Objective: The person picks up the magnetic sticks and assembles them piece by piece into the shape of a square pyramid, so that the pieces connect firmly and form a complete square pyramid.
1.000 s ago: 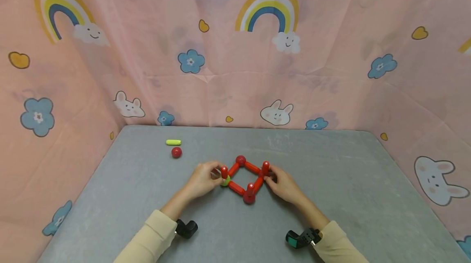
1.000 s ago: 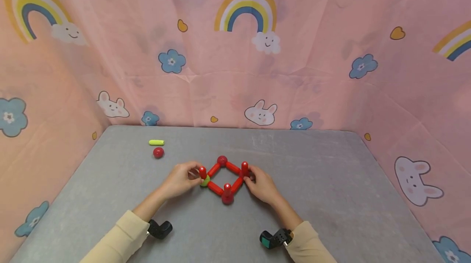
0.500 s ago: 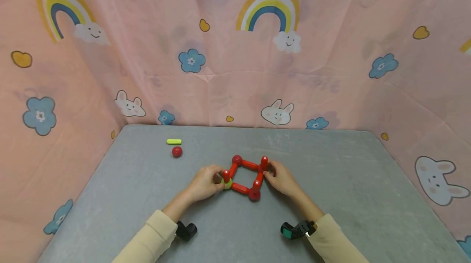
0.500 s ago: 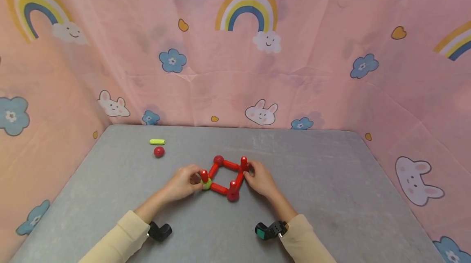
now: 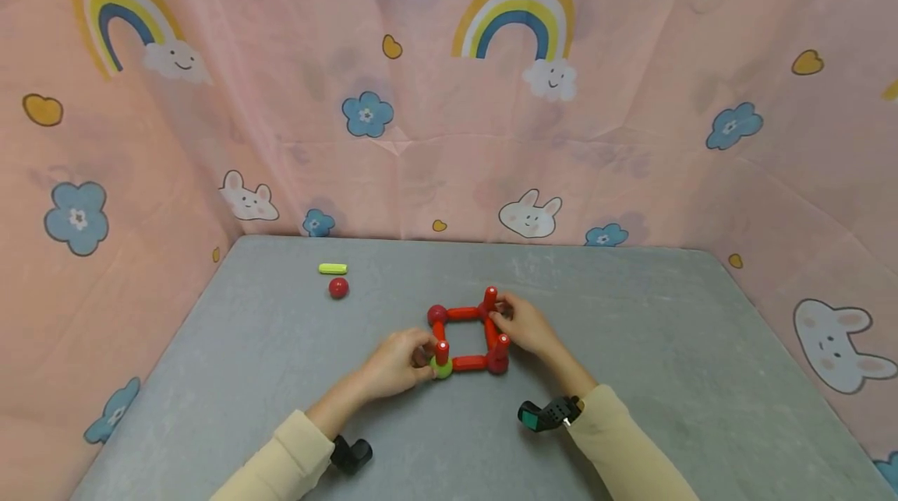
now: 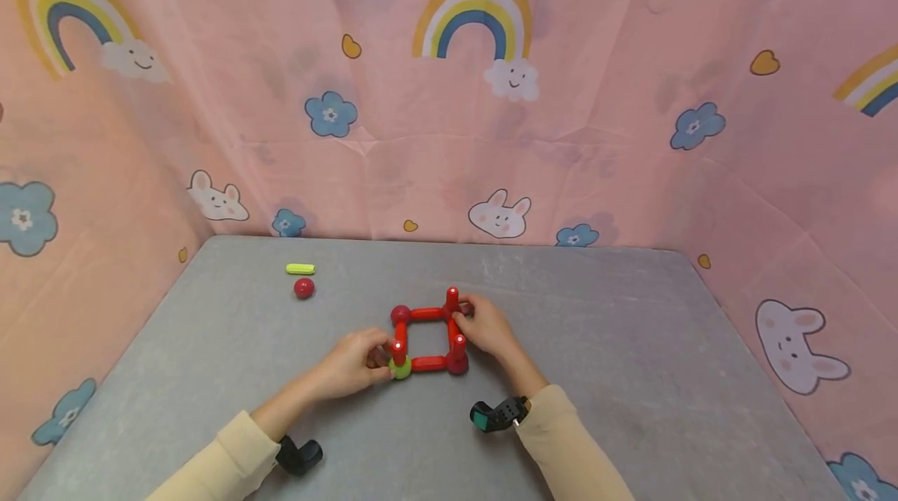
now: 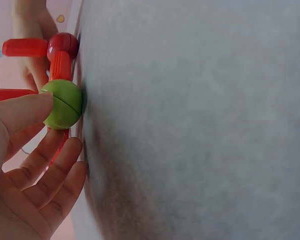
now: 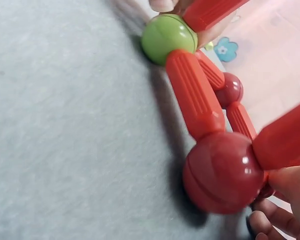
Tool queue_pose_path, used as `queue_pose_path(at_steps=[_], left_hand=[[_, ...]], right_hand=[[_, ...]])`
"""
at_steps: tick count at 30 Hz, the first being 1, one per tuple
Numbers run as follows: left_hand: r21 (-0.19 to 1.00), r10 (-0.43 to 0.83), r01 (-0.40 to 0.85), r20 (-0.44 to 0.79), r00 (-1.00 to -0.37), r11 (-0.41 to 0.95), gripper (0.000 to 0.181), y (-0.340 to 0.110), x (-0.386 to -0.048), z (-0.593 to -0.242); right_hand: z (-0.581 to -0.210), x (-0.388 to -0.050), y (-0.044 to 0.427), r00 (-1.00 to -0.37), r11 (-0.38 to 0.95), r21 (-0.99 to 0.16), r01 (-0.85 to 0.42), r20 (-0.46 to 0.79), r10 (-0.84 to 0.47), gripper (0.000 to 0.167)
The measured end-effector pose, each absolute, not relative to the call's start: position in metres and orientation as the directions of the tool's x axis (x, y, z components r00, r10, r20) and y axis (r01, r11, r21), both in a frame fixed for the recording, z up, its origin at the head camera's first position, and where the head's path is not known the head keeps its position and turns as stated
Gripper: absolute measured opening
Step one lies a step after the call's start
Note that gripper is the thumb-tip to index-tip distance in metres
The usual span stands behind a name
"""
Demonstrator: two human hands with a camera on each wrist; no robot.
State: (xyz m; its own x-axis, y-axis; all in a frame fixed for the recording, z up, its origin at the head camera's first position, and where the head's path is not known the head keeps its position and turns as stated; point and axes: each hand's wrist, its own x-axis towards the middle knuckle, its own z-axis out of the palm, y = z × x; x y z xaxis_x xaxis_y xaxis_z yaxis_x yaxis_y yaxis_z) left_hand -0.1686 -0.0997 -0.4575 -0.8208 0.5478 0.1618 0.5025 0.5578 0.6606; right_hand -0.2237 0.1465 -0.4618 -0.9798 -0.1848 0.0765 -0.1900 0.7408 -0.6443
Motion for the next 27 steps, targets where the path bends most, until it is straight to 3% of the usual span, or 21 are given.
queue_pose_path(at_steps=[11, 21, 27], left_hand=[[0.737, 0.560, 0.443, 0.106, -0.822, 0.510, 0.023, -0.105, -0.170, -0.454], [0.797, 0.361, 0.302, 0.114, -0.926, 0.523, 0.023, -0.111, -0.194, -0.453], [0.794, 0.291, 0.275, 0.130, -0.948, 0.542, 0.024, -0.107, -0.209, -0.457]], right_hand=[[-0.461, -0.222, 0.147, -0.969, 0.707, -0.671, -0.223, 0.074, -0.236, 0.033], [-0.464, -0.195, 0.159, -0.957, 0.653, -0.710, -0.264, 0.108, -0.270, 0.033], [-0.464, -0.178, 0.169, -0.938, 0.660, -0.682, -0.315, 0.118, -0.326, 0.033]])
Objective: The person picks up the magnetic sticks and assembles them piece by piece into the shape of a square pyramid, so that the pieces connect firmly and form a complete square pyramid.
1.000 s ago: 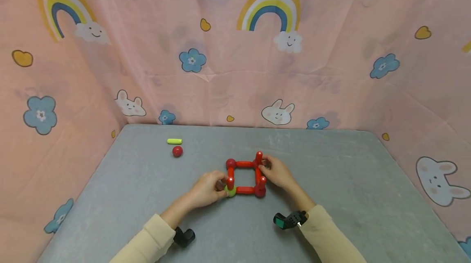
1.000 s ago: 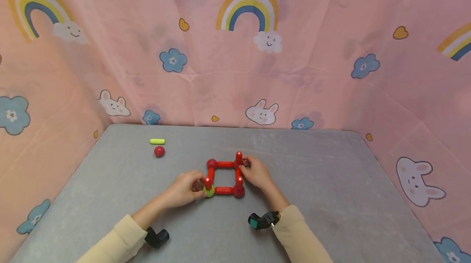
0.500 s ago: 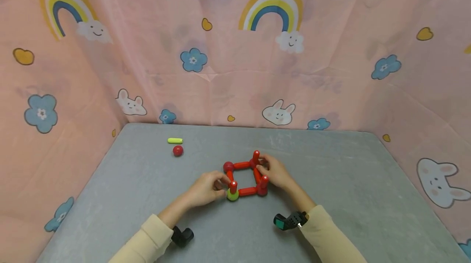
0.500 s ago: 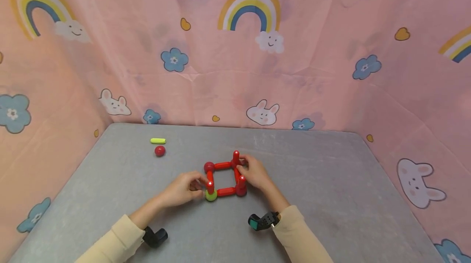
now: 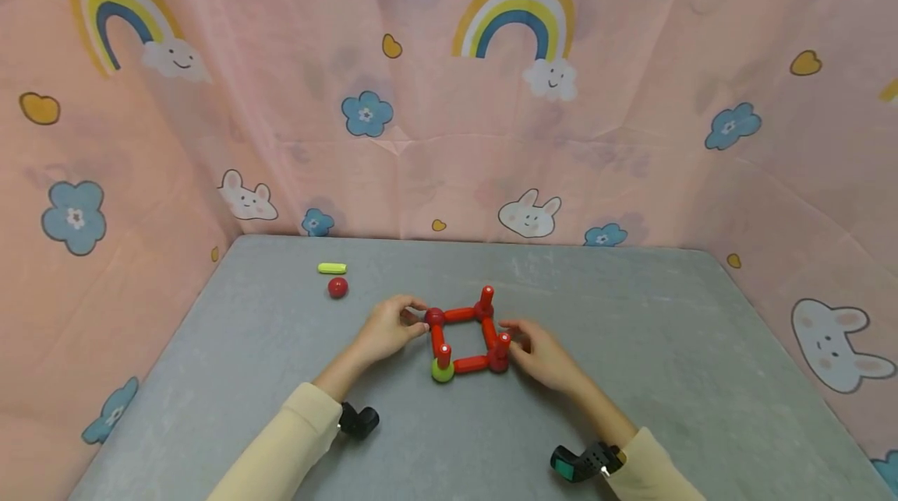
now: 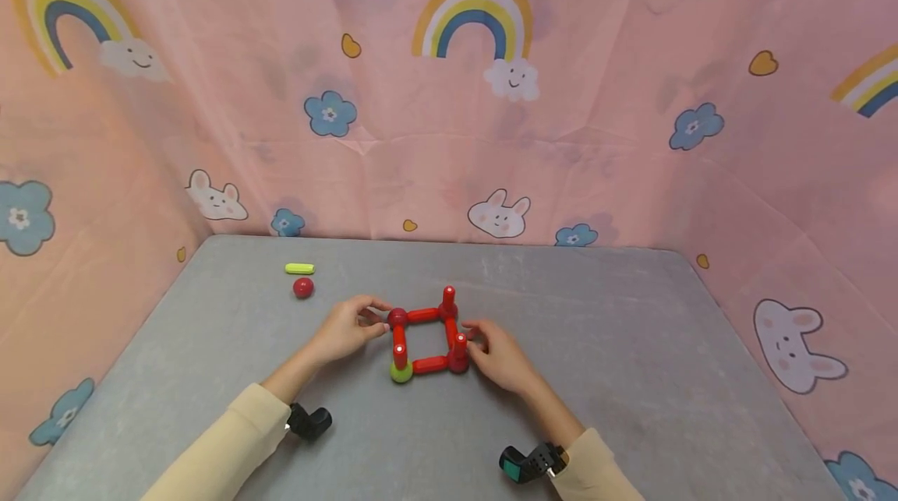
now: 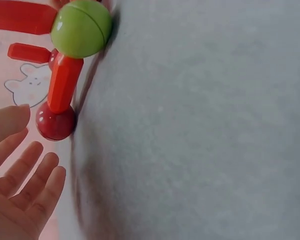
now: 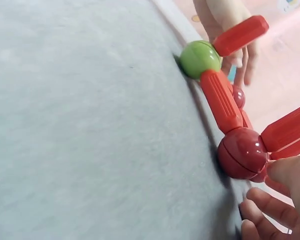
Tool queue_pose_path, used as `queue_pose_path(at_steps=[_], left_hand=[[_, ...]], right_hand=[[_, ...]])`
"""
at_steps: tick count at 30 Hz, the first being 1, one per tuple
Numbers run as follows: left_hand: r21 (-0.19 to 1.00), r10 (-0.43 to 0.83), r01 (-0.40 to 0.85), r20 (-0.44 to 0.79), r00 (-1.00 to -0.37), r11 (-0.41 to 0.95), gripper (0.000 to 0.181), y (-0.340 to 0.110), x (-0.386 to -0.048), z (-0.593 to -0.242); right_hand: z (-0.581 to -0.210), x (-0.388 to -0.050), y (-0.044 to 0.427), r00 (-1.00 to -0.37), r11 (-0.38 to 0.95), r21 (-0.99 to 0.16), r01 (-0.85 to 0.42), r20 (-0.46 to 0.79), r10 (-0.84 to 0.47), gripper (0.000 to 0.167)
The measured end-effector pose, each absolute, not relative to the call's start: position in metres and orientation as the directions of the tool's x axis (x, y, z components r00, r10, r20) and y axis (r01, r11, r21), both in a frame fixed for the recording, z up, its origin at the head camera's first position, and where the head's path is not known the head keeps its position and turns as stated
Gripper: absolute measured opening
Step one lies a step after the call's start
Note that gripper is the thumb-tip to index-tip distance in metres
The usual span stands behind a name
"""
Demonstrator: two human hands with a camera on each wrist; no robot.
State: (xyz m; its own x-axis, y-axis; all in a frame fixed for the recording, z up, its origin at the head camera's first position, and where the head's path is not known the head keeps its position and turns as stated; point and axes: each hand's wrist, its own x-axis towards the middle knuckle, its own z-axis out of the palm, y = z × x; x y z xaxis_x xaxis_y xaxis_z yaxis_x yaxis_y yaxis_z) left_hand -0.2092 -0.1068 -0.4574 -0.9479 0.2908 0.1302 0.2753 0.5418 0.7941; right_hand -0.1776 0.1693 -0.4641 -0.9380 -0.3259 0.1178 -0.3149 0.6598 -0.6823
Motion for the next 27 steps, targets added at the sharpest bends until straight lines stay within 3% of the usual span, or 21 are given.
queue_pose_path(at_steps=[9, 19, 27], left_hand=[[0.791, 0.277, 0.236, 0.088, -0.957, 0.564, 0.029, -0.097, -0.222, -0.463], [0.782, 0.271, 0.258, 0.119, -0.955, 0.567, 0.024, -0.088, -0.223, -0.465], [0.771, 0.280, 0.270, 0.124, -0.952, 0.576, 0.021, -0.094, -0.219, -0.464]], right_hand=[[-0.463, -0.161, 0.175, -0.889, 0.666, -0.616, -0.421, 0.138, -0.436, 0.035], [-0.461, -0.161, 0.159, -0.923, 0.715, -0.601, -0.356, 0.109, -0.368, 0.046], [-0.464, -0.168, 0.159, -0.929, 0.713, -0.604, -0.356, 0.145, -0.340, 0.026]])
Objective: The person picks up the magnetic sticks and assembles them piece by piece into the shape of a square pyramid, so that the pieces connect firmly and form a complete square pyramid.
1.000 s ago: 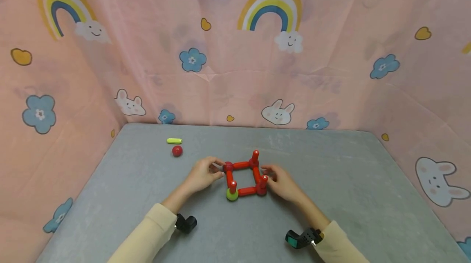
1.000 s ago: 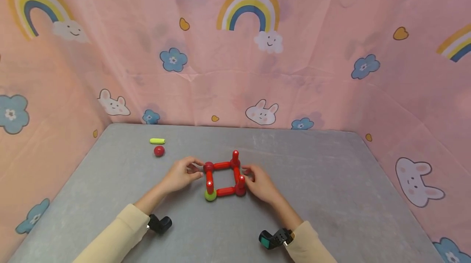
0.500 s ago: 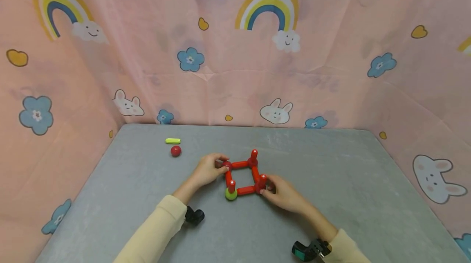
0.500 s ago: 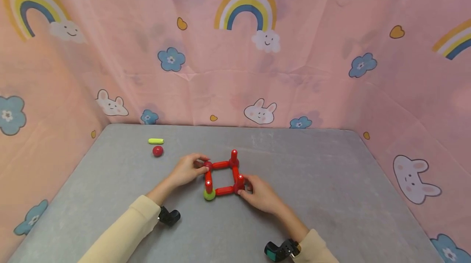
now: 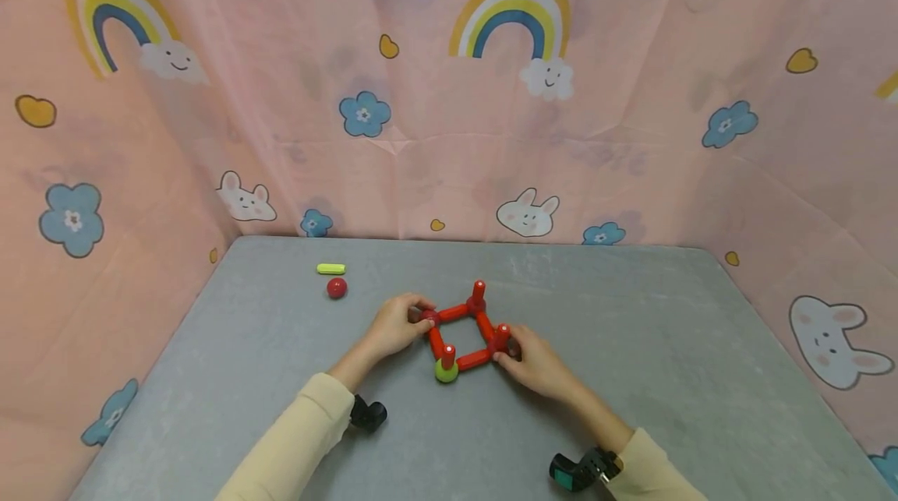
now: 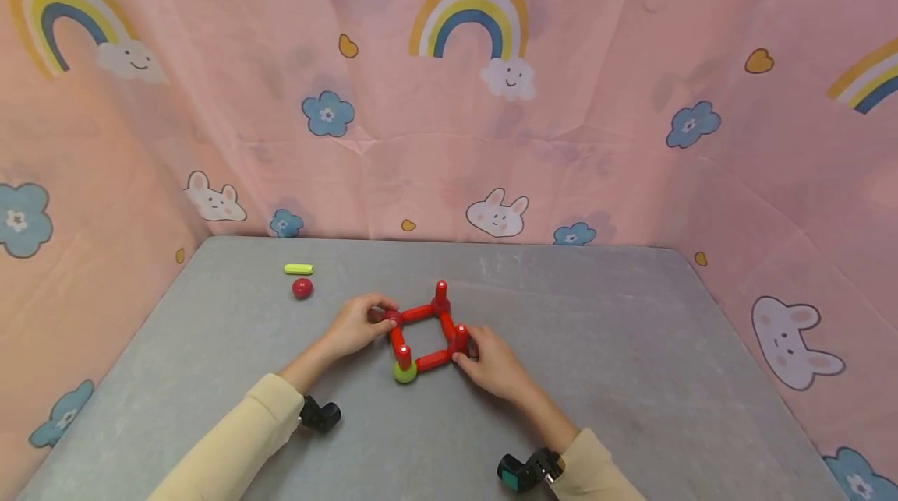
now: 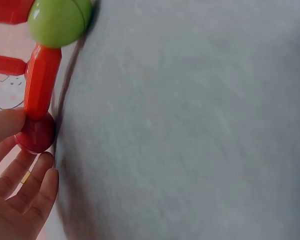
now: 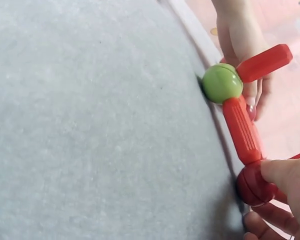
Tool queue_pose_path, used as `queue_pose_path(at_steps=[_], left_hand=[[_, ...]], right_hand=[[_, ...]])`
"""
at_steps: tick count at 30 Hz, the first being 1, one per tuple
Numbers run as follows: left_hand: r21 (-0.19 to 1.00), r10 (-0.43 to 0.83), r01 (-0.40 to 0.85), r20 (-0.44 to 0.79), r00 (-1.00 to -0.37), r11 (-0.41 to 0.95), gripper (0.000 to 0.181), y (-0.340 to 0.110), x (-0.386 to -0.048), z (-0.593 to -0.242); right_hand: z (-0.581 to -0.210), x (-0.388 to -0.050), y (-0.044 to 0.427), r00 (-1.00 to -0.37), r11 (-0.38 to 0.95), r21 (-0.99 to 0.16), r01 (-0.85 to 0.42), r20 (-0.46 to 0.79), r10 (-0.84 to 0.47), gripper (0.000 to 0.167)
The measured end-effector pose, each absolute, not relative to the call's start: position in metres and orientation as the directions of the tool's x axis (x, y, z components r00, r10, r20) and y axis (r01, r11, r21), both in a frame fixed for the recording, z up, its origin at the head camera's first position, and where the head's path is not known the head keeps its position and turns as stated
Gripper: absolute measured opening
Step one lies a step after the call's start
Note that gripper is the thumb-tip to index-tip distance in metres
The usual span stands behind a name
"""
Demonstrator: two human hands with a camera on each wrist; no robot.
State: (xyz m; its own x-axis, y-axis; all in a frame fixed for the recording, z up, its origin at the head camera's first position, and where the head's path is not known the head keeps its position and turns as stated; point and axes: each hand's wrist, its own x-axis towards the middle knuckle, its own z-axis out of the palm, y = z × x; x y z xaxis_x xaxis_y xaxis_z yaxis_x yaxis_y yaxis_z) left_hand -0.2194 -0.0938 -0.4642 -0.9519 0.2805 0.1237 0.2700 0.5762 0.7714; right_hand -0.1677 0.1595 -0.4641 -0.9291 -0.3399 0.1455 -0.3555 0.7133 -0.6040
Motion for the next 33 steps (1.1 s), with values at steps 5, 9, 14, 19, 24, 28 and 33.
queue_pose_path(at_steps=[5, 9, 14, 19, 24, 28, 33], left_hand=[[0.756, 0.305, 0.289, 0.125, -0.944, 0.588, 0.020, -0.100, -0.217, -0.464], [0.749, 0.327, 0.299, 0.116, -0.938, 0.591, 0.019, -0.102, -0.215, -0.463], [0.744, 0.362, 0.321, 0.114, -0.925, 0.586, 0.019, -0.104, -0.210, -0.459], [0.727, 0.392, 0.349, 0.119, -0.912, 0.591, 0.019, -0.106, -0.206, -0.457], [0.702, 0.421, 0.371, 0.111, -0.900, 0.608, 0.021, -0.108, -0.202, -0.455], [0.698, 0.428, 0.363, 0.091, -0.899, 0.617, 0.022, -0.109, -0.202, -0.454], [0.719, 0.420, 0.358, 0.102, -0.902, 0.596, 0.021, -0.114, -0.206, -0.449]], right_hand=[[-0.465, -0.173, 0.160, -0.931, 0.713, -0.604, -0.357, 0.169, -0.323, 0.017], [-0.466, -0.178, 0.159, -0.936, 0.721, -0.599, -0.349, 0.186, -0.299, 0.021], [-0.465, -0.184, 0.159, -0.944, 0.732, -0.597, -0.328, 0.191, -0.268, 0.026], [-0.466, -0.192, 0.160, -0.949, 0.739, -0.595, -0.315, 0.195, -0.248, 0.023], [-0.468, -0.197, 0.161, -0.946, 0.736, -0.595, -0.323, 0.220, -0.237, 0.019], [-0.469, -0.198, 0.161, -0.946, 0.733, -0.599, -0.322, 0.226, -0.231, 0.020], [-0.470, -0.200, 0.160, -0.945, 0.738, -0.590, -0.327, 0.229, -0.235, 0.020]])
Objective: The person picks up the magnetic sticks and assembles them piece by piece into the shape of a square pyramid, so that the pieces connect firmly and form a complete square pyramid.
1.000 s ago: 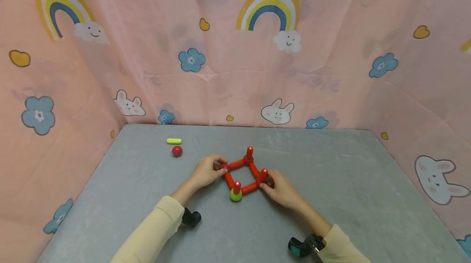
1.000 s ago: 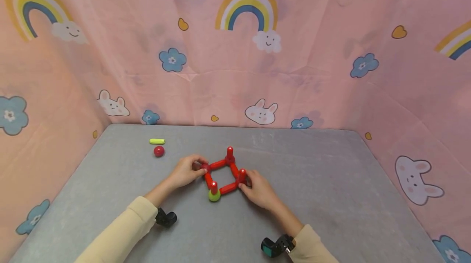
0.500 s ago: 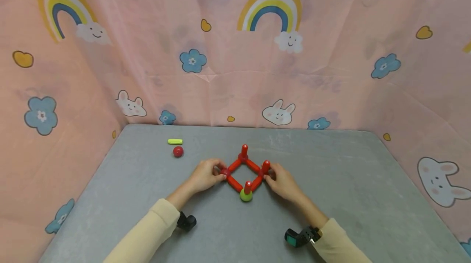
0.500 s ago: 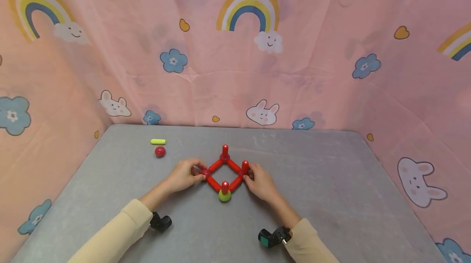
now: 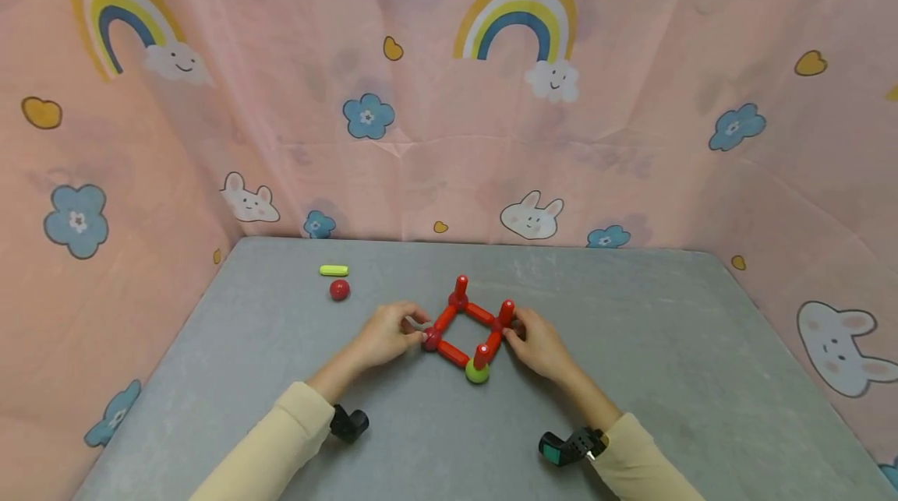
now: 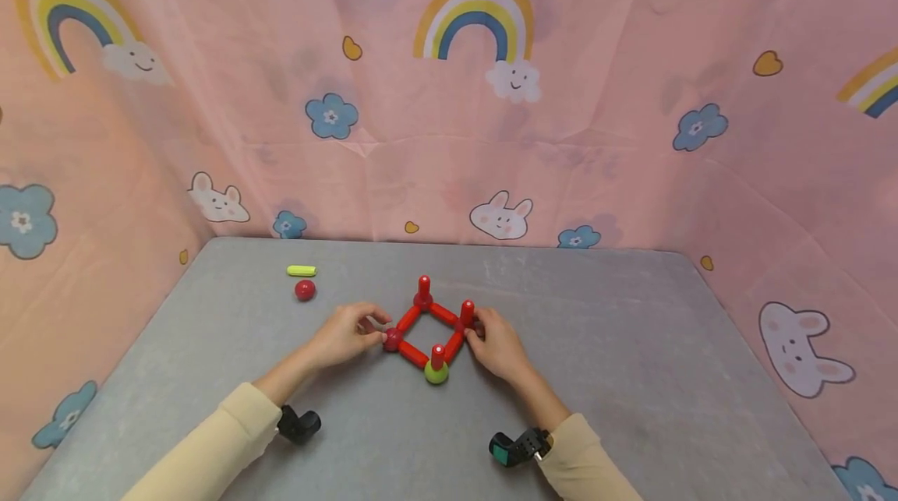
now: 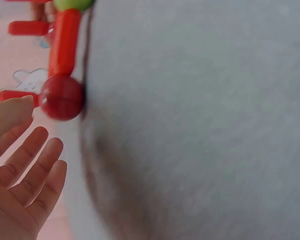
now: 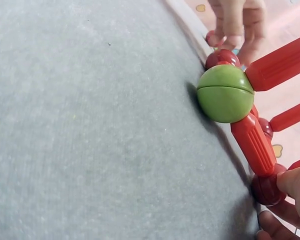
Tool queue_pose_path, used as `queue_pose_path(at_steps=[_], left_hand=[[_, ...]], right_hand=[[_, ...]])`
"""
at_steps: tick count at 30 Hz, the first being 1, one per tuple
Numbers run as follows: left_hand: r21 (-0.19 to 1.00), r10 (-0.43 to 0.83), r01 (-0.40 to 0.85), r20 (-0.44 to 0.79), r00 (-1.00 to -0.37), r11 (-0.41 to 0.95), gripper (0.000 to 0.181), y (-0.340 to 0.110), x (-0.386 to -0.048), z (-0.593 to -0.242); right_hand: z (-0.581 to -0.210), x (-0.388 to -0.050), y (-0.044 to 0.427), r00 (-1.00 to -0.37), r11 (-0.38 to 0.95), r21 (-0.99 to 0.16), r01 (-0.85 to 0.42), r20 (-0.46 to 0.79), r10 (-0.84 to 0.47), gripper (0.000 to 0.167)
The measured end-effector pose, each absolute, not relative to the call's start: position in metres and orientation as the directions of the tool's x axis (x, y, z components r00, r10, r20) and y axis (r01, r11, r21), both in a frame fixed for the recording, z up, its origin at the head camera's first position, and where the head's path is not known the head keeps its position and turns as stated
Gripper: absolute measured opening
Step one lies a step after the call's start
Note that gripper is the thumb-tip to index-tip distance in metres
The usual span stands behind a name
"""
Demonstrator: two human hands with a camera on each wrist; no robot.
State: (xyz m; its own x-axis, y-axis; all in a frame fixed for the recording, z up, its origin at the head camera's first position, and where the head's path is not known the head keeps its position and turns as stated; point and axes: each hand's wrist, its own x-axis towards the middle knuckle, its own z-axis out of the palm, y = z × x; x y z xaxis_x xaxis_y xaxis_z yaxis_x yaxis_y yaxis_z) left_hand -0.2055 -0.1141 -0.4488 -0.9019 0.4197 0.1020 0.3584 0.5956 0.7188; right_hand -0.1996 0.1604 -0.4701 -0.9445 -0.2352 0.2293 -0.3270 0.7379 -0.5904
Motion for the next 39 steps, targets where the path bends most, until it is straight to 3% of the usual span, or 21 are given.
queue_pose_path(at_steps=[16, 30, 39], left_hand=[[0.618, 0.246, 0.362, 0.268, -0.932, 0.698, 0.021, -0.182, -0.234, -0.397], [0.616, 0.012, 0.090, 0.129, -0.992, 0.783, 0.032, -0.243, -0.255, -0.395], [0.616, -0.027, 0.045, 0.107, -0.994, 0.787, 0.034, -0.249, -0.268, -0.421]], right_hand=[[-0.472, -0.200, 0.160, -0.947, 0.737, -0.596, -0.319, 0.227, -0.227, 0.019], [-0.473, -0.198, 0.161, -0.944, 0.735, -0.594, -0.326, 0.240, -0.225, 0.020], [-0.475, -0.197, 0.160, -0.945, 0.734, -0.597, -0.324, 0.246, -0.217, 0.019]])
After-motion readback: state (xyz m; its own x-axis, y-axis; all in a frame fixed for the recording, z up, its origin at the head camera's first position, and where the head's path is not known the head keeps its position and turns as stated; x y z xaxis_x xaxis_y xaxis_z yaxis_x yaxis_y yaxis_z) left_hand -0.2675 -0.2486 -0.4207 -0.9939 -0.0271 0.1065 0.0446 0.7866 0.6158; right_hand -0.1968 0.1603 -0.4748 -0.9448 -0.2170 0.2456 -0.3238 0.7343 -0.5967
